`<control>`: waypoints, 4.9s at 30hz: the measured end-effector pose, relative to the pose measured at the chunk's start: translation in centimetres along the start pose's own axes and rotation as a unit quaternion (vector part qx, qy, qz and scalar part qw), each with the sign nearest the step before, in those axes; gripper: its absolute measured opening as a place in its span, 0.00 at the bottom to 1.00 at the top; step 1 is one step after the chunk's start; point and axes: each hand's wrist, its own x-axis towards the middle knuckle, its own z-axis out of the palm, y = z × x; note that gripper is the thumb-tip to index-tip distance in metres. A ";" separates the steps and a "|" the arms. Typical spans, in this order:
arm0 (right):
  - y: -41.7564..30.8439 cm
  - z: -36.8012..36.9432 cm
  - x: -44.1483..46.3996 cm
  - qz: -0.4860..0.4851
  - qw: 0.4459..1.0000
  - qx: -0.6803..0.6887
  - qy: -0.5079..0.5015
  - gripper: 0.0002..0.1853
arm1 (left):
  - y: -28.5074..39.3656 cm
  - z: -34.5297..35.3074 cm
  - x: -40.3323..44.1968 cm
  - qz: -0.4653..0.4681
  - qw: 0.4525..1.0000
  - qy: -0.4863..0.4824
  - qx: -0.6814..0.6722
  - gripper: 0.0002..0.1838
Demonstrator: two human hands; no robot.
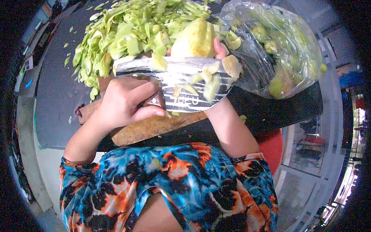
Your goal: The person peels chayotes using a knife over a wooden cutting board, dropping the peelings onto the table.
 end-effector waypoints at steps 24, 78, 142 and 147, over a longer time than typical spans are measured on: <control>-0.6 -0.2 0.1 -0.063 0.995 -0.081 0.004 0.38 | 0.0 -1.1 -0.2 -0.039 0.997 -0.028 -0.054 0.21; 1.8 1.4 -0.2 -0.001 0.971 -0.233 -0.060 0.41 | -6.8 -4.0 -1.6 -0.356 0.911 0.205 -0.026 0.14; -15.9 -6.2 0.5 -0.076 0.383 -0.867 0.310 0.39 | -2.0 -3.2 -1.2 -0.192 0.957 0.142 -0.162 0.19; -16.6 -8.9 4.8 -0.129 0.394 -0.864 0.285 0.47 | -2.3 -3.3 -1.4 -0.200 0.967 0.106 -0.116 0.17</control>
